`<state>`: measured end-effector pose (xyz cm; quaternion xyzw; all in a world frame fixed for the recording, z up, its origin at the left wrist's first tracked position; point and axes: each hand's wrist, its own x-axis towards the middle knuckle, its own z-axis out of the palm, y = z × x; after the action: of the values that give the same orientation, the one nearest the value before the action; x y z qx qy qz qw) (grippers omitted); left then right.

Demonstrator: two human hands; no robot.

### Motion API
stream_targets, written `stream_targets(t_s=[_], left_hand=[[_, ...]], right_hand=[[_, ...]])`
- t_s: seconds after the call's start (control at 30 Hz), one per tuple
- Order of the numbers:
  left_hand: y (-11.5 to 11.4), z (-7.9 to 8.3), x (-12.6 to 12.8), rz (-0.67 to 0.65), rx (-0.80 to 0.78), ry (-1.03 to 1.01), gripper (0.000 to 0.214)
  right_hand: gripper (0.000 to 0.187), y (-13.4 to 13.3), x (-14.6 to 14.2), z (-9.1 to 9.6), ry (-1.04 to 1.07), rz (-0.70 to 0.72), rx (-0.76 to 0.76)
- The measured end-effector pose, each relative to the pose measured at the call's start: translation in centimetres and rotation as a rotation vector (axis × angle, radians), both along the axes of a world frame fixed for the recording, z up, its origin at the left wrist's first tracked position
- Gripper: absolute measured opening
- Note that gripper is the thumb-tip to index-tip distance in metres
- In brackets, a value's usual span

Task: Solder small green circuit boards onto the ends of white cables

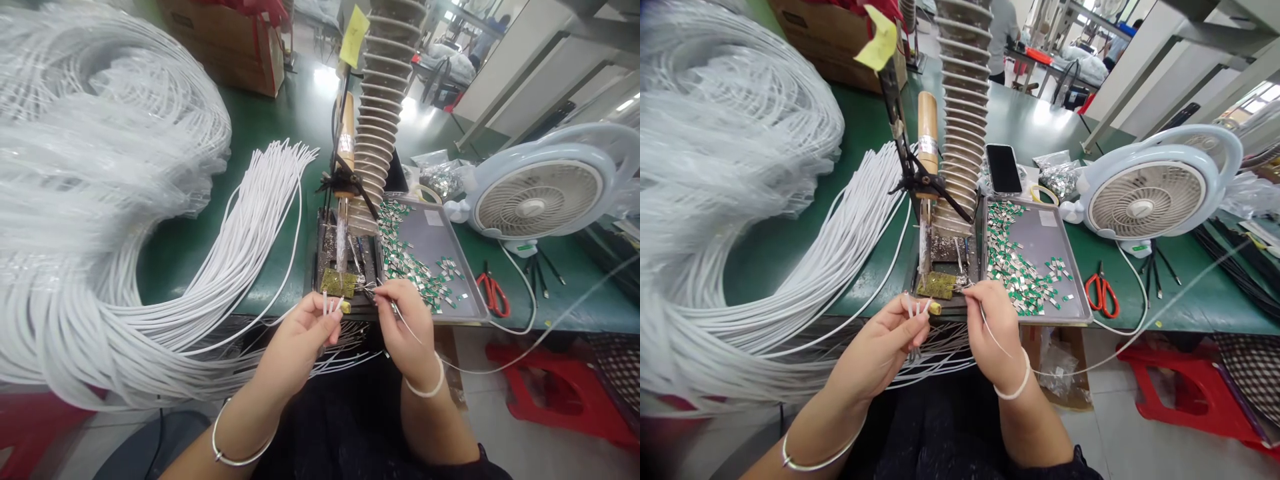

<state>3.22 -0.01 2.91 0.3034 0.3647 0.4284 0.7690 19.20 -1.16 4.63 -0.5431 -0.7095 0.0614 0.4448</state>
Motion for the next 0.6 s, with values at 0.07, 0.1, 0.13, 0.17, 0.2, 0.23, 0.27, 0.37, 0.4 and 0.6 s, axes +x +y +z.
stream_targets(t_s=[0.07, 0.1, 0.13, 0.17, 0.2, 0.23, 0.27, 0.37, 0.4, 0.6], left_hand=[[0.0, 0.2, 0.2, 0.013, 0.001, 0.003, 0.023], [0.0, 0.3, 0.2, 0.013, 0.001, 0.008, 0.024], [0.0, 0.3, 0.2, 0.009, 0.001, 0.014, 0.025], [0.0, 0.4, 0.3, 0.003, 0.001, 0.021, 0.025], [0.0, 0.4, 0.3, -0.005, 0.001, 0.028, 0.025], [0.0, 0.5, 0.3, -0.009, 0.001, 0.033, 0.025], [0.0, 0.5, 0.3, -0.011, -0.001, 0.037, 0.025], [0.0, 0.6, 0.5, 0.024, -0.003, 0.031, 0.023], [0.0, 0.6, 0.5, 0.044, 0.001, 0.027, 0.022], [0.0, 0.9, 0.7, 0.093, 0.029, 0.029, 0.022]], right_hand=[[0.018, -0.4, -0.7, -0.2, 0.05, 0.034, -0.001], [0.019, -0.6, -1.0, -0.3, 0.073, 0.044, 0.0], [0.02, -0.7, -1.2, -0.4, 0.092, 0.052, 0.004], [0.022, -0.8, -1.5, -0.6, 0.11, 0.056, 0.009], [0.023, -0.8, -1.7, -0.7, 0.124, 0.059, 0.012], [0.024, -0.9, -1.9, -0.8, 0.135, 0.061, 0.015], [0.024, -0.9, -2.1, -0.9, 0.144, 0.06, 0.017], [0.024, -0.9, -2.6, -1.0, 0.17, 0.049, 0.02], [0.023, -0.9, -2.7, -1.0, 0.178, 0.046, 0.019], [0.023, -1.0, -3.1, -1.0, 0.221, 0.056, 0.001]])
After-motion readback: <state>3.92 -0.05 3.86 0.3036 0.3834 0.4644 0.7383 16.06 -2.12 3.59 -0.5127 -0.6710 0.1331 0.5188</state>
